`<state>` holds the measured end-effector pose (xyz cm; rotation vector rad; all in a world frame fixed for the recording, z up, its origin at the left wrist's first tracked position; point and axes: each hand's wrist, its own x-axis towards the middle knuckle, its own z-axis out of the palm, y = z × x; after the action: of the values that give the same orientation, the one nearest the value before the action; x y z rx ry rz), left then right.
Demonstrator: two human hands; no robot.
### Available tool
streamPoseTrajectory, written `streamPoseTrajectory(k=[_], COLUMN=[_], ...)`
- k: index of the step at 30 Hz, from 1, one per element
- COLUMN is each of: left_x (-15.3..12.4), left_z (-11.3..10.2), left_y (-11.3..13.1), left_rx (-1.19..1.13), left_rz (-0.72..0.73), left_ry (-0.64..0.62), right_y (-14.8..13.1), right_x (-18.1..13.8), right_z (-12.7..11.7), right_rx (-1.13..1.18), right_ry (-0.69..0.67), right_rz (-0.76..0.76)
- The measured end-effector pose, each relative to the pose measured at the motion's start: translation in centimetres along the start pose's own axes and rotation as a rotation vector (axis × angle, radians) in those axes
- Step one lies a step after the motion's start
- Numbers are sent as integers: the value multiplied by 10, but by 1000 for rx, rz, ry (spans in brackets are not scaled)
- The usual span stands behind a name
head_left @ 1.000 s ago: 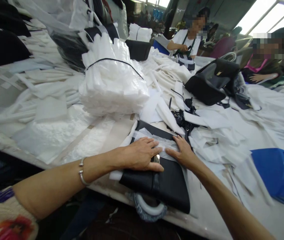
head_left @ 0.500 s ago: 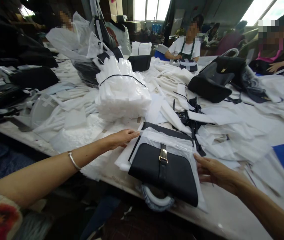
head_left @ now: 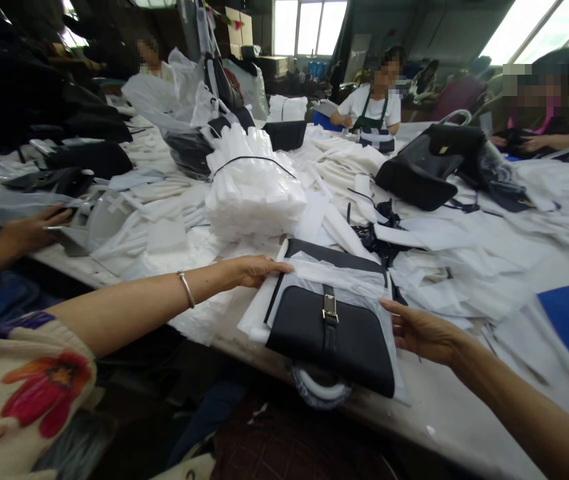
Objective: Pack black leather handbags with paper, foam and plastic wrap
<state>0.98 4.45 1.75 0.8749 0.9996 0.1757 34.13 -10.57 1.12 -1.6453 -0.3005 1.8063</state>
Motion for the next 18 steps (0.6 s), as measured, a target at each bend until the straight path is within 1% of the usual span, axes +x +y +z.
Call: streamPoseTrajectory(k=[3, 5, 7, 9, 11, 13, 14, 16, 17, 18], left_x=[-8, -16, -25, -34, -41, -45, -47, -48, -49, -50], left_z=[4, 7, 9, 11, 12, 14, 14, 14, 13, 12], left_y=[10, 28, 54, 84, 111, 128, 132, 134, 132, 129], left_rx=[-17, 35, 152, 288, 379, 426, 441, 442, 425, 402], left_rz=[45, 108, 197, 341, 560, 776, 853, 924, 913, 864], left_ry=[-13, -10, 1, 3, 4, 31, 54, 84, 71, 39], right_y=[-7, -21, -42, -67, -90, -108, -114, -122, -124, -124], right_x=[-7, -14, -23, -34, -45, -53, -56, -60, -62, -64], right_z=[2, 4, 6, 7, 8, 7, 7, 6, 6, 7], right_rx=[-46, -91, -136, -225, -370, -498, -540, -579, -586, -585], right_ry=[35, 63, 77, 96, 166, 245, 262, 249, 231, 214], right_rz=[-77, -172, -290, -440, -619, -789, -851, -916, -921, -908])
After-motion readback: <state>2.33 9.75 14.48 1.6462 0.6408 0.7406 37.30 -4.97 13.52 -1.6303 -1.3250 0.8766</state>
